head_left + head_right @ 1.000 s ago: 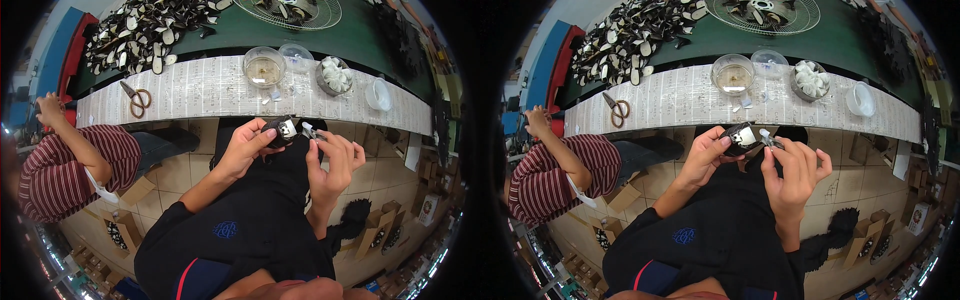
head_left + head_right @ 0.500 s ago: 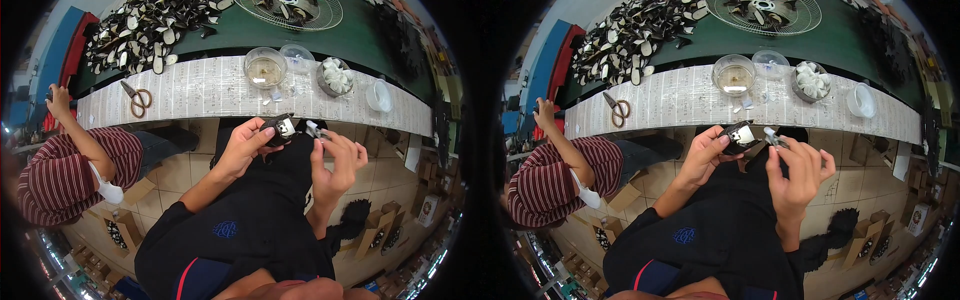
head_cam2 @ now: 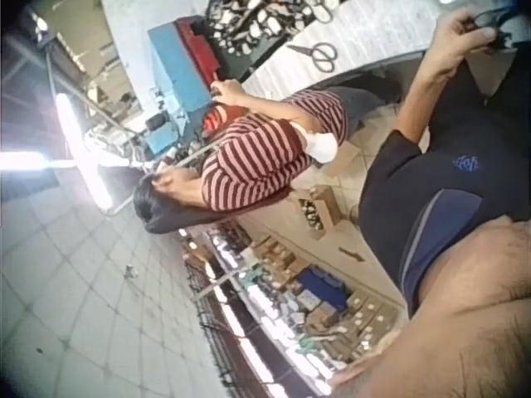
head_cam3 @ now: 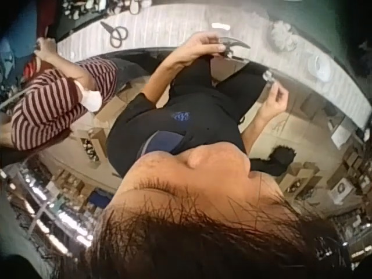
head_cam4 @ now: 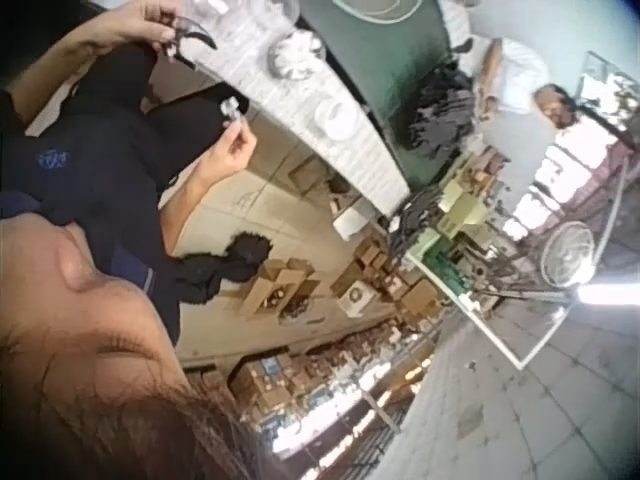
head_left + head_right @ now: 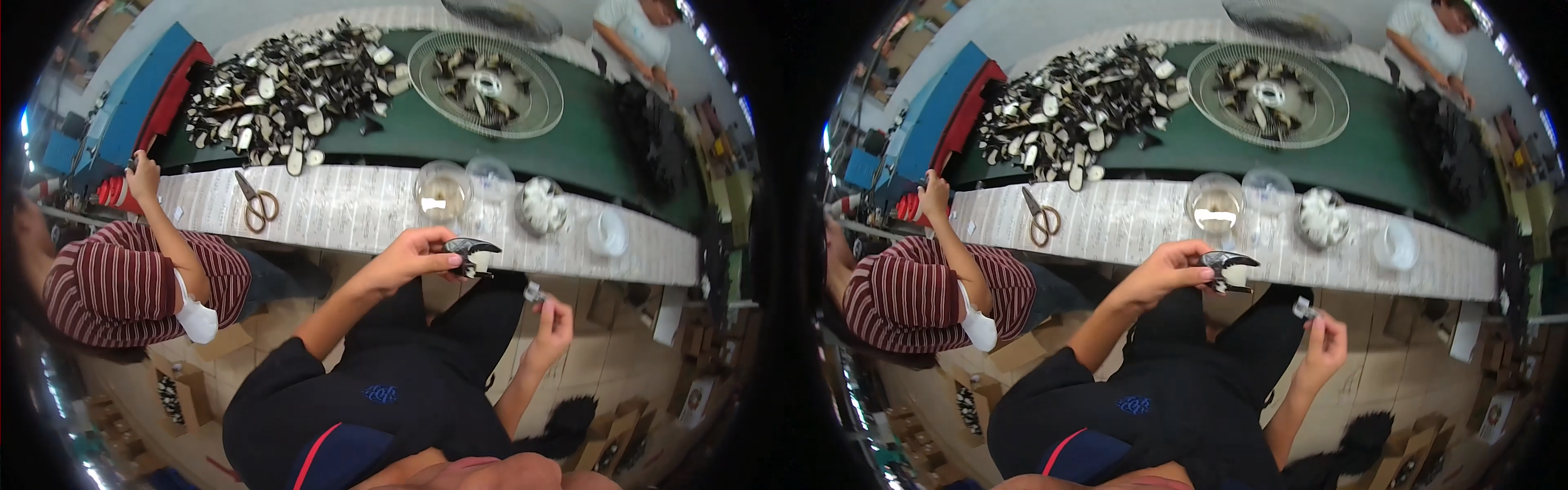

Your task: Apply adhesive and assemble small shoe components at a production workbench.

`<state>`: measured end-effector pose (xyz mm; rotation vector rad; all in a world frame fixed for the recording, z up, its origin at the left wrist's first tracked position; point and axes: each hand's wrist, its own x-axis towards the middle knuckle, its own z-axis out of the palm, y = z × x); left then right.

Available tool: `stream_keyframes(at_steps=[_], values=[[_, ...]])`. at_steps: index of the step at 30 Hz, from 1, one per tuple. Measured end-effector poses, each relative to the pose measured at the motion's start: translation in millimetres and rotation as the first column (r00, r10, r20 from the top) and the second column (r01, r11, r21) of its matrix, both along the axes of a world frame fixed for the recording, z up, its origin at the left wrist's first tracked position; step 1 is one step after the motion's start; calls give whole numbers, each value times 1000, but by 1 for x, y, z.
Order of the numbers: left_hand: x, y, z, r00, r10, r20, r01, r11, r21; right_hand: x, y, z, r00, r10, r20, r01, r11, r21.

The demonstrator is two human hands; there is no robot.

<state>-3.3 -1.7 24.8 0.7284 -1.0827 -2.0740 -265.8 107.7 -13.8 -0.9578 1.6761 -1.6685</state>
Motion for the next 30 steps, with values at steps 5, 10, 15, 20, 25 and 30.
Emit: stream_keyframes(at_steps=[5,10,15,20,25,30], values=[[-36,-147,56,913,384,138,-139,612,-779,-13,15,-9,984,-126,124,129,992,-13],[13,-295,16,274,957,92,141,55,-988,-4,12,-8,977,-128,168,146,985,-97],[107,-313,-82,-216,911,351,394,411,-822,-3,34,-33,884,-53,464,112,989,-101],[191,-288,-129,-199,961,189,759,274,-591,7,51,-59,688,19,726,-91,994,60],[208,-282,-111,-28,936,351,773,243,-586,7,52,-67,519,109,848,-335,939,84],[204,-287,-96,25,912,409,721,267,-640,-10,45,-68,493,177,852,-381,924,28]])
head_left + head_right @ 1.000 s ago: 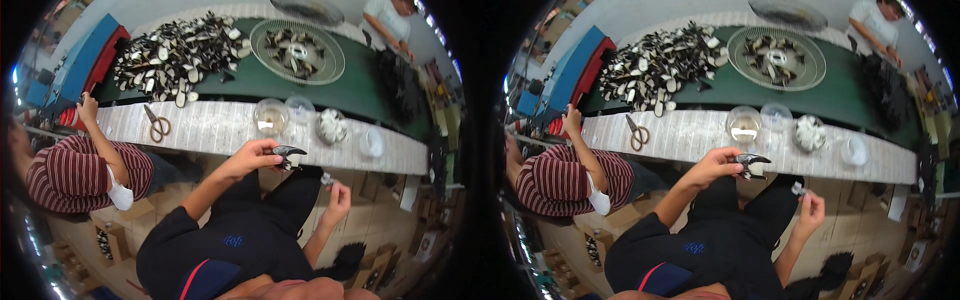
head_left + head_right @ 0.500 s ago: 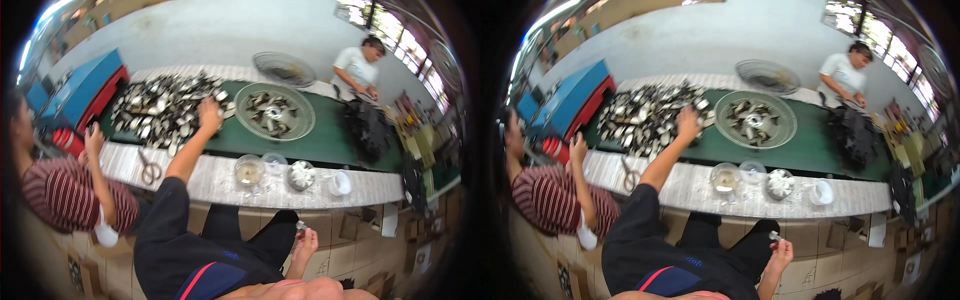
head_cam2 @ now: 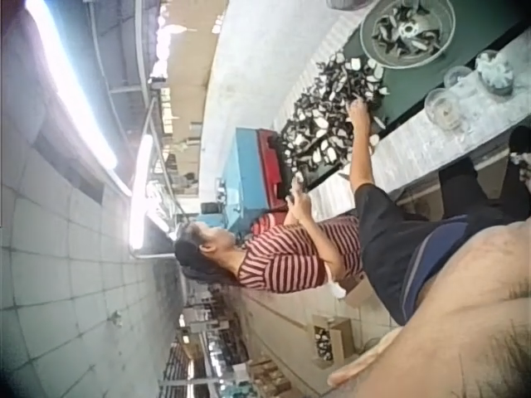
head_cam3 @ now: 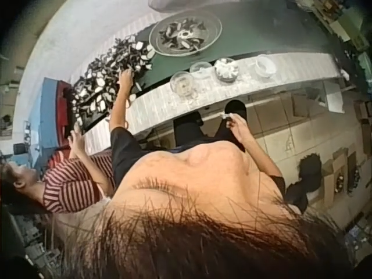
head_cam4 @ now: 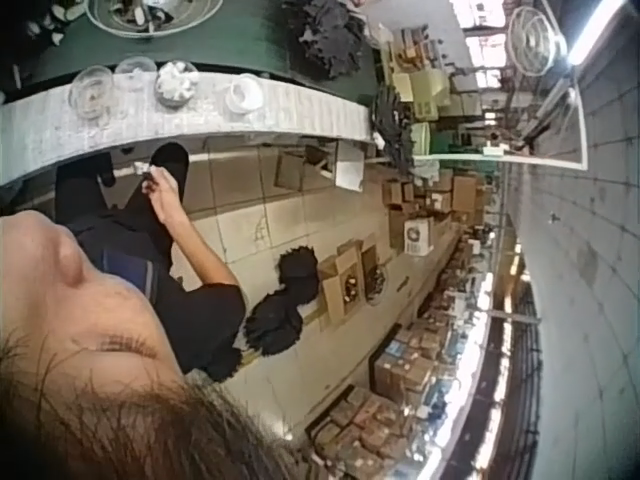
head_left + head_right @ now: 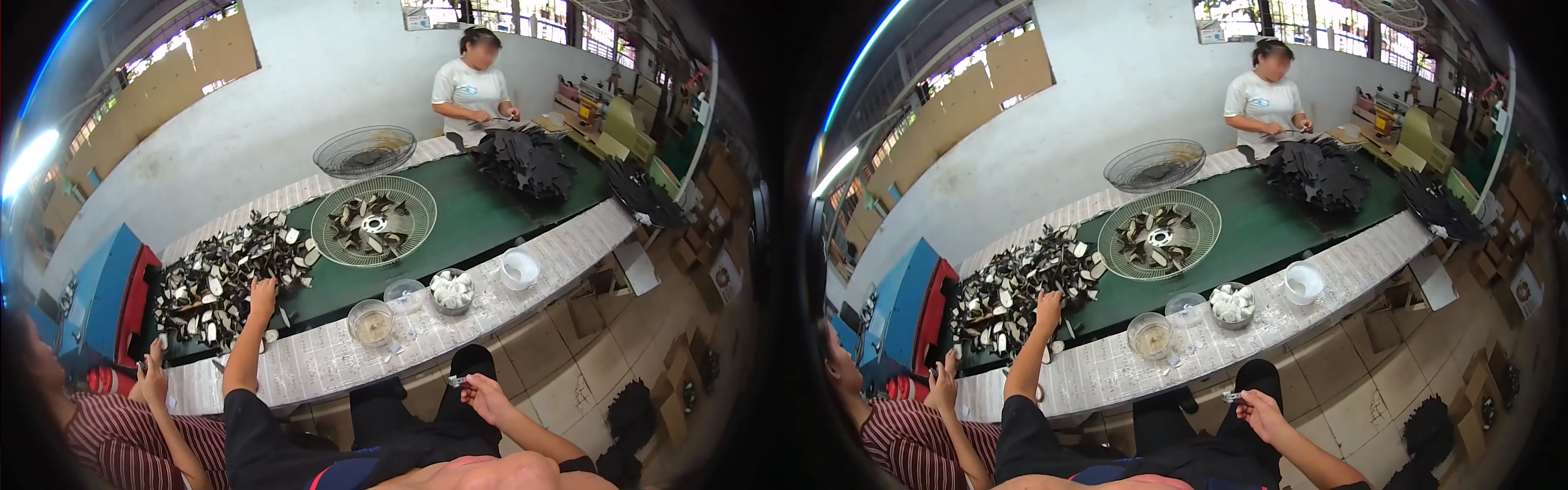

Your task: Apply adhesive and assemble small shoe components at a production workbench.

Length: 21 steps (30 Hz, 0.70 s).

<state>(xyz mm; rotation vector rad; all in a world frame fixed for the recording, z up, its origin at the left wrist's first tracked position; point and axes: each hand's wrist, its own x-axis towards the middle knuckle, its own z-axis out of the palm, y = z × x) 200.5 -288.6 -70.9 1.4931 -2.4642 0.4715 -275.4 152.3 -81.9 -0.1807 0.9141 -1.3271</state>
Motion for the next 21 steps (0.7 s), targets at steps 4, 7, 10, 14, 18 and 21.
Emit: stream_keyframes(at_steps=[4,7,10,14,18,21], values=[[-15,20,21,991,-112,-73,97,977,-191,-9,-14,10,1000,4,-7,-4,998,-62],[-30,38,44,978,-117,-175,74,969,-236,-6,-28,18,1000,-8,-26,4,989,-150],[-43,50,49,911,-85,-403,-7,975,-221,1,-44,19,999,-50,-2,49,976,-212],[-69,79,22,662,-96,-743,133,991,-10,17,-75,17,994,-109,23,110,934,-339],[-95,102,-20,312,135,-940,207,957,206,41,-121,20,999,-33,0,30,912,-410],[-108,120,-37,120,101,-988,176,977,122,57,-153,50,971,156,-184,-231,817,-529]])
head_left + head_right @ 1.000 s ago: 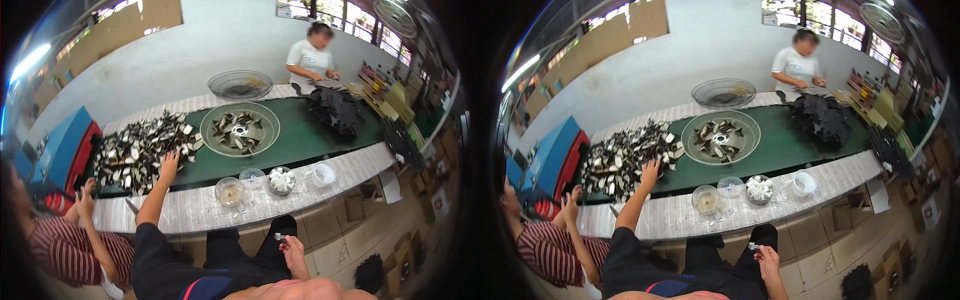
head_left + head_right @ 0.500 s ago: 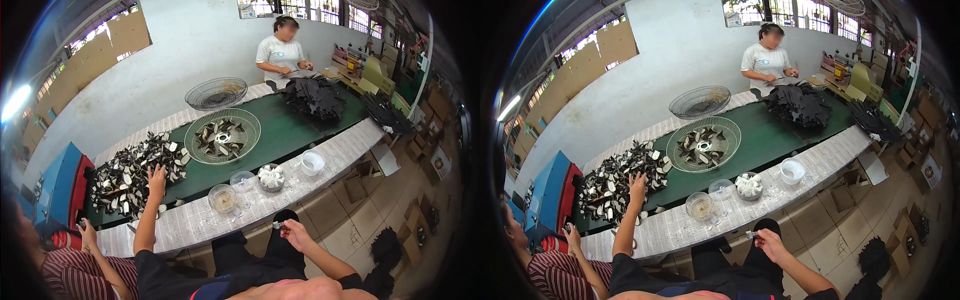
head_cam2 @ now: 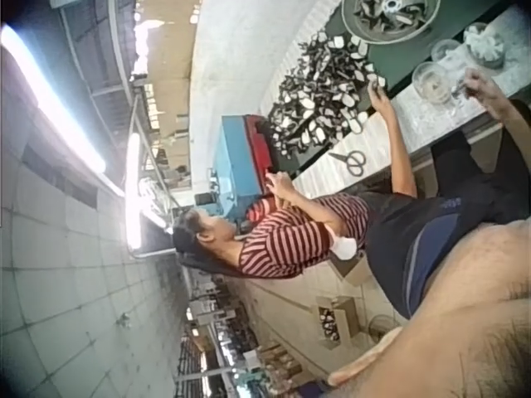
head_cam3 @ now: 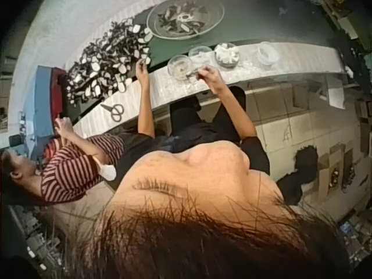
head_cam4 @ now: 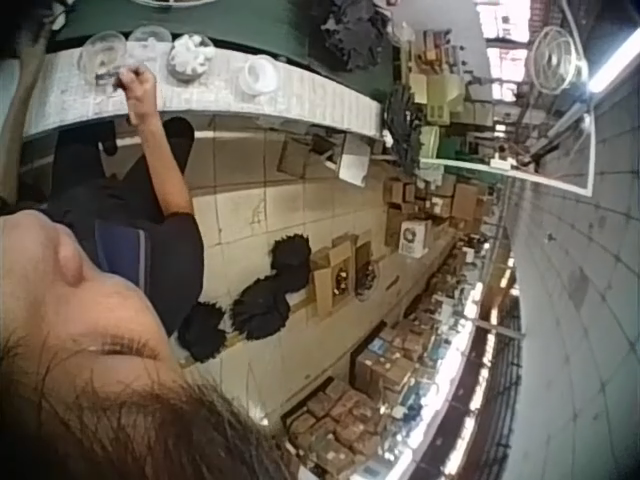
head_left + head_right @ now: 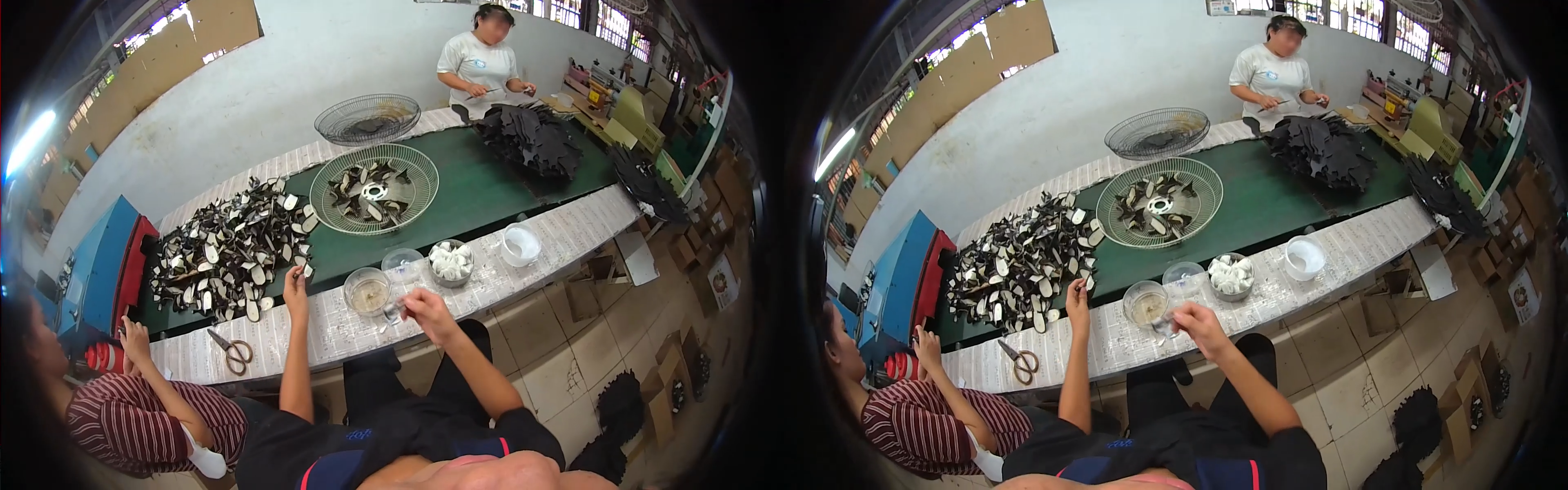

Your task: Apply adhesive and assemble small shoe components at a production workbench.

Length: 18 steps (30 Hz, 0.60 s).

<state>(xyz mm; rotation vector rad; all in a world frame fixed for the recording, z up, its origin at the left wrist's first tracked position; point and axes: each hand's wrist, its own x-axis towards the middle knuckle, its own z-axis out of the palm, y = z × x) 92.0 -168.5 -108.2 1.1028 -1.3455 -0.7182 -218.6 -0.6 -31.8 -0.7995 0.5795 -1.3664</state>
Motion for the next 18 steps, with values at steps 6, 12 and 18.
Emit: stream_keyframes(at_steps=[6,12,18], values=[[-21,29,15,885,81,-459,-32,993,113,-6,-30,98,993,-24,-112,-21,922,-387],[-26,88,-5,441,-45,-896,352,927,127,-28,-21,88,999,46,9,-40,934,-355],[-25,178,-1,350,45,-936,694,659,291,-66,7,57,984,-139,112,163,956,-245]])
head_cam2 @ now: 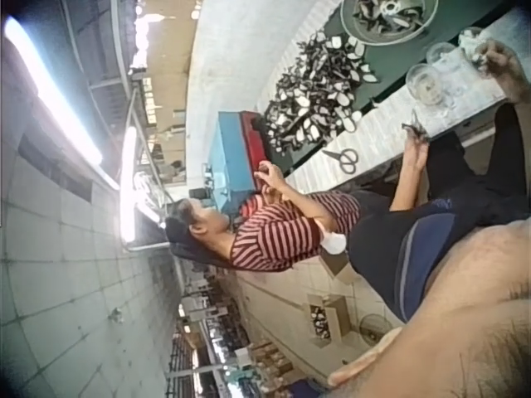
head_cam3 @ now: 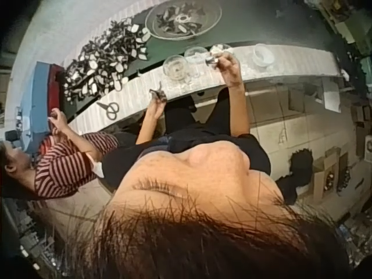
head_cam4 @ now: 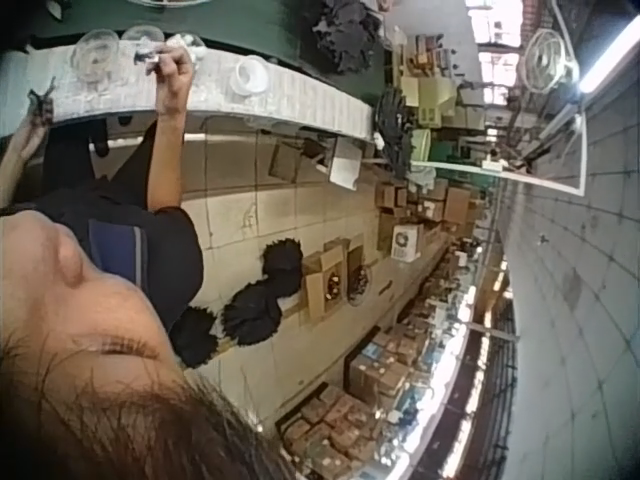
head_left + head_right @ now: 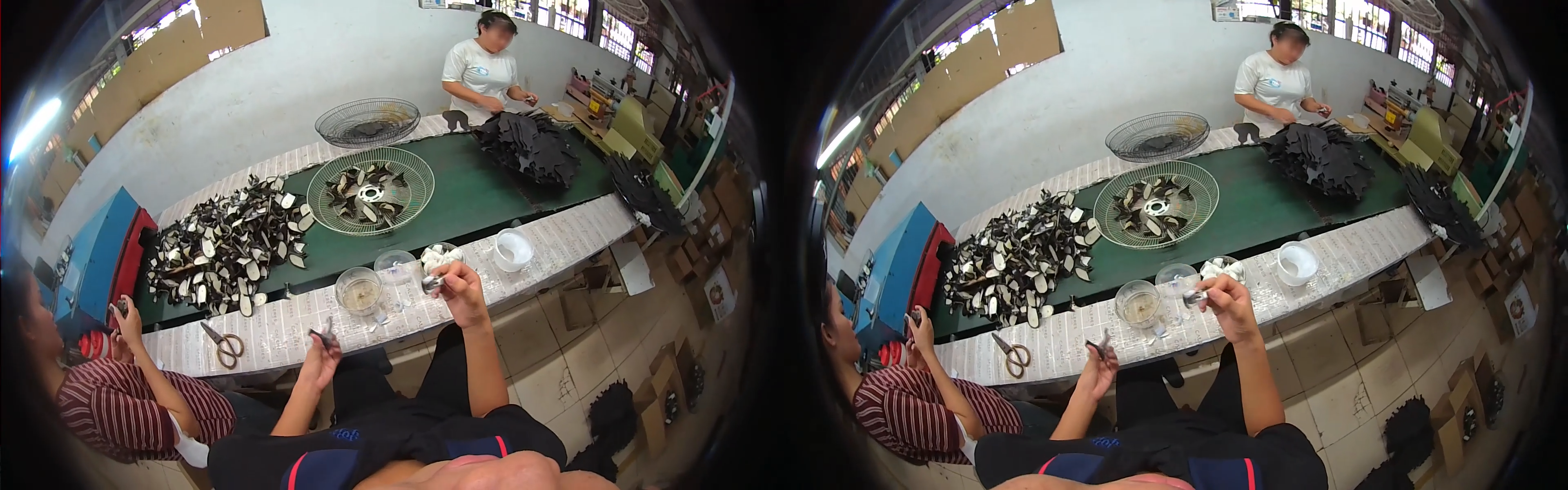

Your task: Apply adhesive and assemble small shoe components at a production workbench.

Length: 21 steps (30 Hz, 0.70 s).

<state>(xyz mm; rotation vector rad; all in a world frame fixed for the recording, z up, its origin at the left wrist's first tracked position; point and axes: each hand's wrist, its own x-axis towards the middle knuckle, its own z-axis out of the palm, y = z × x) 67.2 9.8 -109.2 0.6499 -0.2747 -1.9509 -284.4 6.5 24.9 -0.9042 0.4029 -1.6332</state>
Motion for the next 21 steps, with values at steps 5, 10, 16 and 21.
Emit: stream_keyframes(at_steps=[5,10,16,21], values=[[-17,60,47,864,-455,214,463,886,19,4,40,-20,989,-111,-102,130,971,202],[-57,80,56,754,-595,279,641,758,-116,11,96,-68,959,-279,46,242,894,376],[-106,63,57,688,-704,178,723,685,-86,16,143,-87,950,-309,38,250,831,498],[-122,39,78,664,-643,381,746,602,-283,2,141,-75,936,-336,-105,347,830,436]])
